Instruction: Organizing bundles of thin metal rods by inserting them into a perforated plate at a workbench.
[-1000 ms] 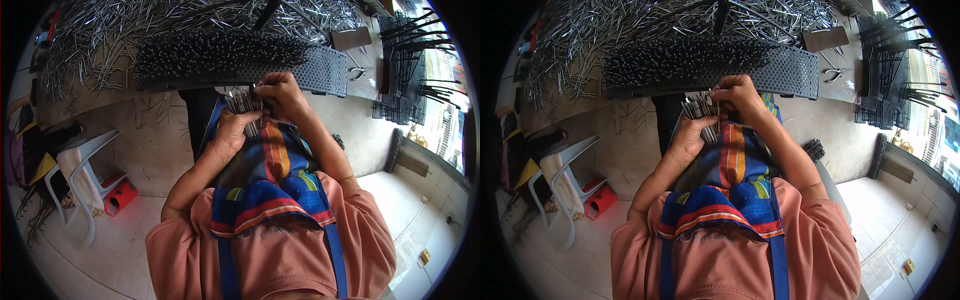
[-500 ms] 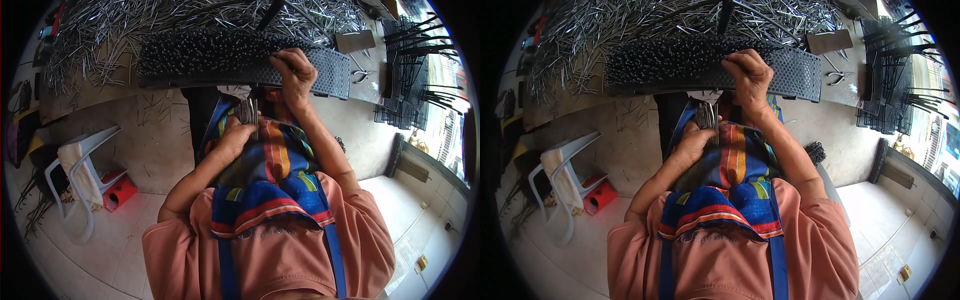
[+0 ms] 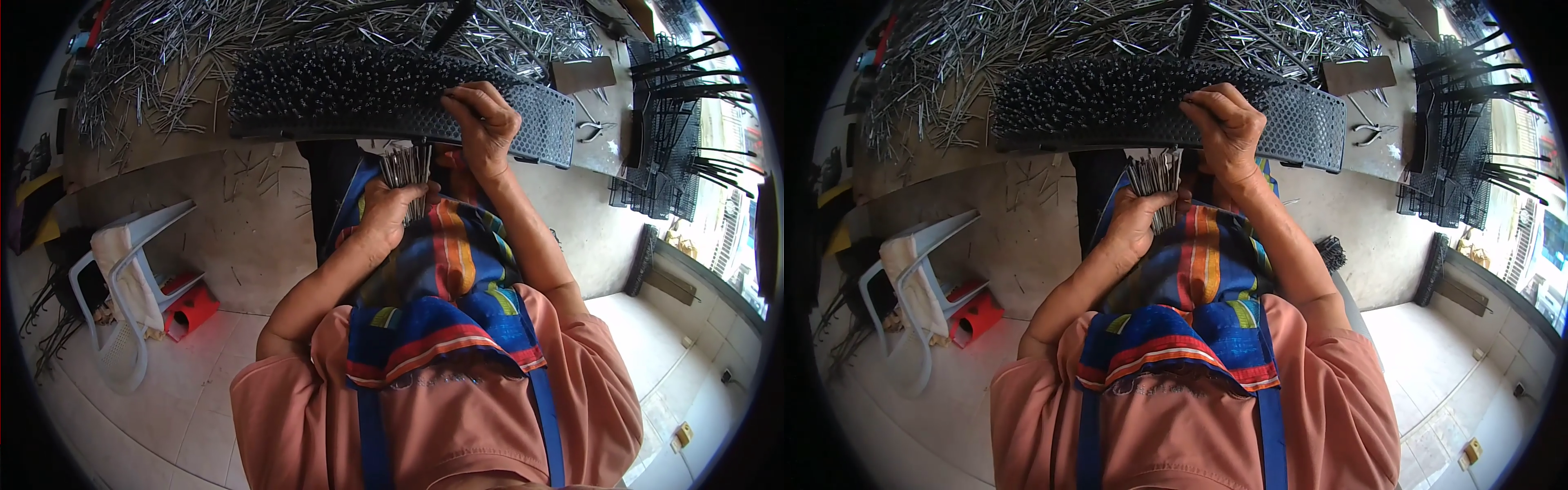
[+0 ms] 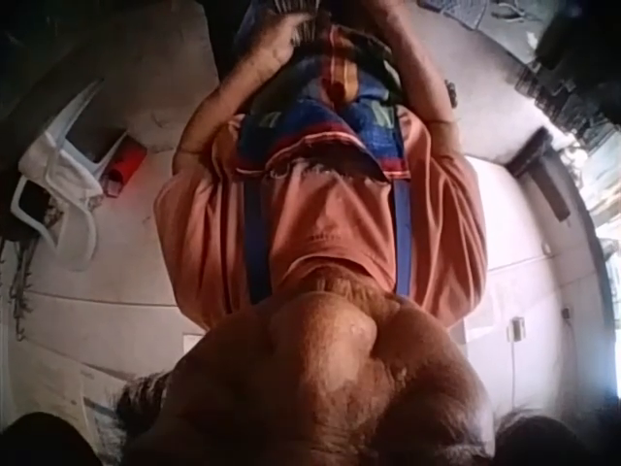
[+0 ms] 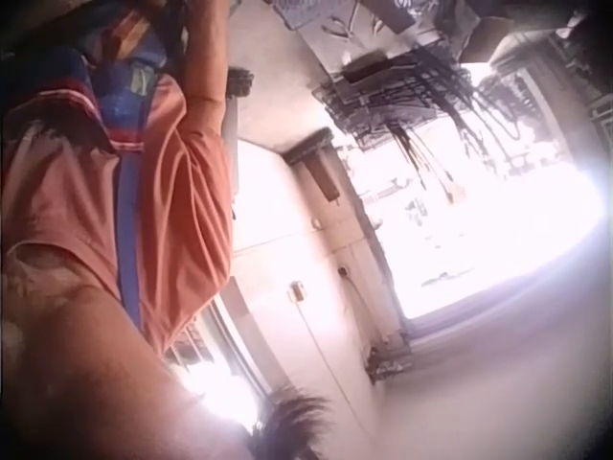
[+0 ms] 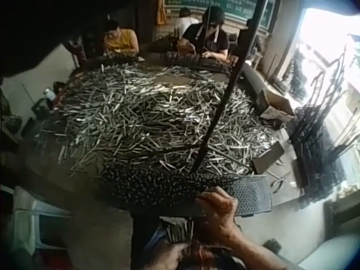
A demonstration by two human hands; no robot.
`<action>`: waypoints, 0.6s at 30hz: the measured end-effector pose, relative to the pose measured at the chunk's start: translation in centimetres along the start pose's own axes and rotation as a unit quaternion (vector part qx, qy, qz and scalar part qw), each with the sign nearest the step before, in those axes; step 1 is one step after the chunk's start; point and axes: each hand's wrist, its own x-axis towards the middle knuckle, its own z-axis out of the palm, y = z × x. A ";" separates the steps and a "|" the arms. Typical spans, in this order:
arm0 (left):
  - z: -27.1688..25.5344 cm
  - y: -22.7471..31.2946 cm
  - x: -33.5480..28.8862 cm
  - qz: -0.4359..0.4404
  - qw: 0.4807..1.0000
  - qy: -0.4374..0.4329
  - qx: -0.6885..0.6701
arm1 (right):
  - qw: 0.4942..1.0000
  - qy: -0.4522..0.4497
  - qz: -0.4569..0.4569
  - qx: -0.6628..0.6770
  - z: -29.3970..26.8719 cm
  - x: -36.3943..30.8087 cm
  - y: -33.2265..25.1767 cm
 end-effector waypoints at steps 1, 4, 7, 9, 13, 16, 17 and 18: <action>0.1 0.1 0.0 0.000 1.000 0.000 0.000 | 1.000 0.002 -0.003 -0.002 0.1 0.0 0.2; 0.4 0.4 0.1 -0.008 1.000 0.014 0.001 | 1.000 -0.001 0.001 -0.015 0.3 0.2 -0.2; 0.6 0.6 0.1 -0.001 1.000 0.011 -0.020 | 0.999 -0.010 -0.003 -0.030 0.6 0.2 -0.2; 1.3 1.4 -0.3 0.012 0.999 -0.030 -0.041 | 0.999 -0.014 -0.012 -0.035 0.8 0.0 0.1; 1.0 1.0 -0.1 0.001 0.998 -0.026 -0.064 | 0.992 -0.033 0.012 -0.121 1.2 -0.3 -0.2; 1.1 1.6 -0.1 -0.016 0.996 -0.046 -0.080 | 0.993 -0.031 -0.008 -0.116 1.3 -0.3 0.4; 0.8 1.2 0.3 -0.019 0.996 -0.038 -0.084 | 0.991 -0.039 -0.040 -0.125 1.2 -0.3 0.6; 0.6 0.9 0.6 -0.023 0.995 -0.030 -0.088 | 0.990 -0.037 -0.039 -0.127 0.9 -0.5 0.6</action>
